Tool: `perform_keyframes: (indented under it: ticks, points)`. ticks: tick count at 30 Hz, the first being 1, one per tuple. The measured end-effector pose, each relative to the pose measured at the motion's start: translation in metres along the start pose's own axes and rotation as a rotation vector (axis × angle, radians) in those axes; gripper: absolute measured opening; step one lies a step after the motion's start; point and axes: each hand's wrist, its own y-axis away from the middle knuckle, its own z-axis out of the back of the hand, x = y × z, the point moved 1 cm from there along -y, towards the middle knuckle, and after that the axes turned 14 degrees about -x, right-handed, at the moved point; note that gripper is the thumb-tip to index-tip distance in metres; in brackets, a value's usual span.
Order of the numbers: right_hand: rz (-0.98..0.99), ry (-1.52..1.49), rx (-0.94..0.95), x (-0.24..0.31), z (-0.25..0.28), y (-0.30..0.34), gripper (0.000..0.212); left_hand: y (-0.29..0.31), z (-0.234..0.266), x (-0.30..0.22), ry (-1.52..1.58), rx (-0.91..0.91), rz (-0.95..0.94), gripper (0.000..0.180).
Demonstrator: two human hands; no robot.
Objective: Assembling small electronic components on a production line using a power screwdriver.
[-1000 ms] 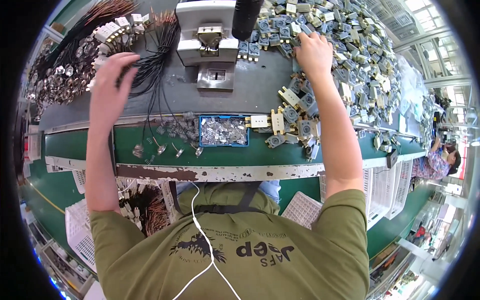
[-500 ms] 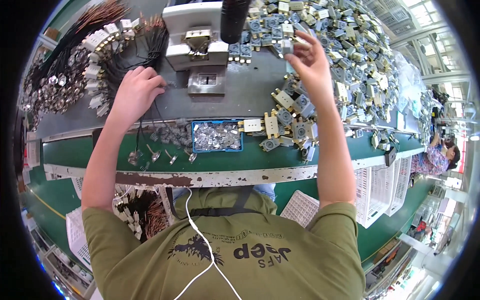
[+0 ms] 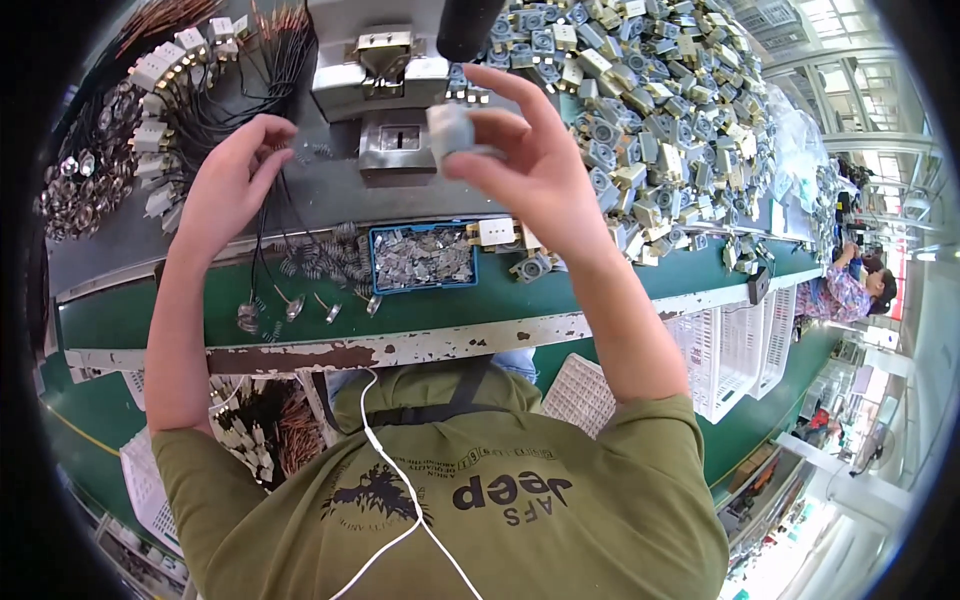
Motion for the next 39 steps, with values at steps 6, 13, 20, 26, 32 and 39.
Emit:
perform_keyframes:
  ticks: [6, 13, 20, 26, 32, 39]
  points:
    - [0.532, 0.760, 0.059, -0.021, -0.019, -0.018, 0.075, -0.002, 0.008, -0.002, 0.002, 0.012, -0.070, 0.016]
    - [0.525, 0.935, 0.097, -0.046, -0.020, -0.037, 0.047, -0.003, 0.019, -0.008, 0.013, -0.014, -0.076, 0.021]
    - [0.682, 0.929, 0.053, -0.057, -0.020, -0.039, 0.025, 0.001, 0.026, -0.007, -0.032, -0.067, 0.030, 0.024]
    - [0.803, 0.823, 0.031, -0.061, -0.021, -0.042, 0.026, -0.003, 0.023, -0.001, -0.007, -0.054, 0.058, 0.027]
    - [0.610, -0.393, 0.071, 0.014, 0.001, 0.000, 0.029, 0.000, 0.029, -0.006, 0.003, -0.079, 0.058, 0.027]
    - [0.622, -0.509, -0.048, 0.022, 0.266, 0.135, 0.030, -0.009, 0.031, -0.039, -0.062, -0.040, 0.187, 0.019]
